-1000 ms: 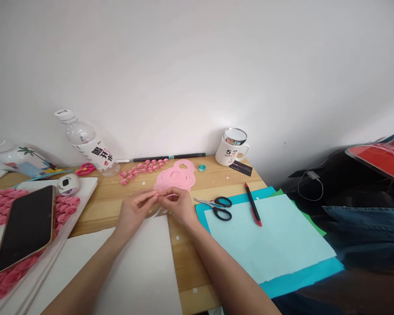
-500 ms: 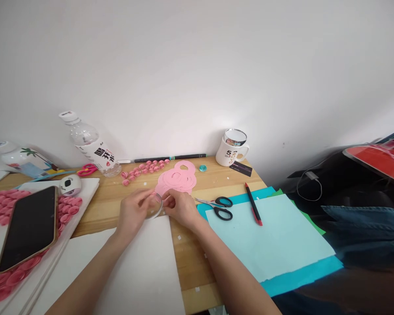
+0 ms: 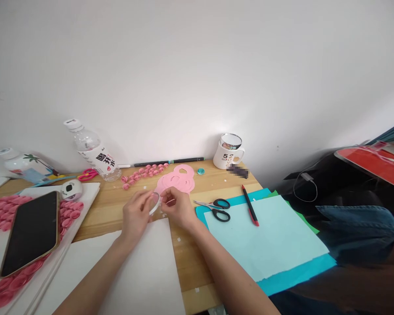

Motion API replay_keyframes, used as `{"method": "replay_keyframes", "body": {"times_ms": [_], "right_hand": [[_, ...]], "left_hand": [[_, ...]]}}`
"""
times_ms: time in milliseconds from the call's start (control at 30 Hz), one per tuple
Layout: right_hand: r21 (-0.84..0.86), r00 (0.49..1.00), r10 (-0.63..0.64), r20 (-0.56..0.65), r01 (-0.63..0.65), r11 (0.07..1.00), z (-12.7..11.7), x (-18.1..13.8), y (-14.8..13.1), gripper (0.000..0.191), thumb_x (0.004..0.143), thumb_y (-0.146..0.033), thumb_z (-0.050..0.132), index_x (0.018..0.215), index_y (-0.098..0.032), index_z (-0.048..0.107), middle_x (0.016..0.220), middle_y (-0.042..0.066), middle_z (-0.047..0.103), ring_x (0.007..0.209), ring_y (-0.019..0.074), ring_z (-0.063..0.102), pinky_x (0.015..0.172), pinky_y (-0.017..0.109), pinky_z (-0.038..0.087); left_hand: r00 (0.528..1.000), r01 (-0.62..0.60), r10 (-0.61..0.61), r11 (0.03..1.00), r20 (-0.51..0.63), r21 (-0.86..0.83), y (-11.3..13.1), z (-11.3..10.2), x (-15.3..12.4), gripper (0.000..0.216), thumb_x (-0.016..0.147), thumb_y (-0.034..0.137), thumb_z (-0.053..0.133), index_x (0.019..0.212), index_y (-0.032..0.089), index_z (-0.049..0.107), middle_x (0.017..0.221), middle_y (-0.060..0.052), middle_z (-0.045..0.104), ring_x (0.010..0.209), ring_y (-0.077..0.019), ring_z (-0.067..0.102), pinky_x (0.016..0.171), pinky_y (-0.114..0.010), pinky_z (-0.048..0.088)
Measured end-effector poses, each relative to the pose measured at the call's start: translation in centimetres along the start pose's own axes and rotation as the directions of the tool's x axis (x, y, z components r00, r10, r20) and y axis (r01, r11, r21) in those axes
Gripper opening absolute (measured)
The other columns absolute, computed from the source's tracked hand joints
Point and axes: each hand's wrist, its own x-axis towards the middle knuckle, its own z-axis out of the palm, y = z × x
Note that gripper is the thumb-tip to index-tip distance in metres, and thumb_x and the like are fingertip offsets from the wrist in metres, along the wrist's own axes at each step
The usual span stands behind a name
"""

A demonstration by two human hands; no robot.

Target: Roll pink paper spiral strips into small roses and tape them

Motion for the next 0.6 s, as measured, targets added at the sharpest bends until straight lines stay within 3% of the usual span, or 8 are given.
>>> {"method": "replay_keyframes", "body": {"times_ms": [133,267,367,467,600], "right_hand": [[-0.400,0.976,-0.204,0.074,0.217,0.890,-0.7,-1.1,-2.7,0.023,0.075,-0.011,0.044,0.089,-0.021,0.059,0.083,0.004,0.062,0.071,0.0144,0.057,0.065,0.027,0.046],[-0.579,0.968,-0.242,-0.059,0.164,0.799,-4.6,-2.5,-4.2,0.024,0.078,-0.011,0.042,0.092,-0.020,0.059,0.091,0.006,0.064,0.071,0.0152,0.060,0.065,0.027,0.046],[-0.826,0.989,-0.112,-0.097,-0.018,0.563,-8.7,-3.7,-2.9,0.031,0.072,-0.006,0.042,0.093,-0.019,0.061,0.090,0.009,0.064,0.081,0.0223,0.060,0.066,0.031,0.044],[-0.938,0.992,0.060,-0.113,-0.126,0.324,-11.6,-5.1,-0.9,0.042,0.063,0.001,0.042,0.095,-0.017,0.061,0.082,0.010,0.063,0.076,0.0234,0.059,0.060,0.029,0.039],[-0.962,0.992,0.118,-0.037,-0.067,0.265,-12.5,-6.1,0.8,0.045,0.064,0.003,0.040,0.097,-0.020,0.059,0.081,0.007,0.062,0.078,0.0223,0.058,0.059,0.027,0.038]], "left_hand": [[0.994,0.003,-0.005,1.000,-0.106,-0.022,0.2,-0.2,0.2,0.019,0.080,0.022,0.051,0.089,0.018,0.067,0.089,-0.005,0.063,0.058,-0.0097,0.058,0.043,-0.018,0.046],[0.969,0.196,-0.223,0.957,-0.108,-0.215,0.7,-0.3,0.2,0.023,0.079,0.031,0.054,0.091,0.017,0.067,0.100,-0.007,0.060,0.046,-0.0066,0.055,0.030,-0.017,0.042],[0.951,0.240,-0.287,0.921,-0.117,-0.307,1.0,-0.4,0.3,0.023,0.076,0.032,0.057,0.089,0.017,0.068,0.104,-0.008,0.060,0.044,-0.0060,0.055,0.028,-0.016,0.042],[0.939,0.256,-0.316,0.906,-0.135,-0.336,1.1,-0.5,0.5,0.024,0.074,0.032,0.059,0.088,0.016,0.068,0.107,-0.009,0.060,0.041,-0.0047,0.053,0.026,-0.016,0.041],[0.921,0.303,-0.366,0.889,-0.135,-0.344,1.1,-0.6,0.7,0.024,0.073,0.032,0.060,0.089,0.015,0.067,0.106,-0.010,0.062,0.034,-0.0026,0.049,0.025,-0.016,0.039]]}}
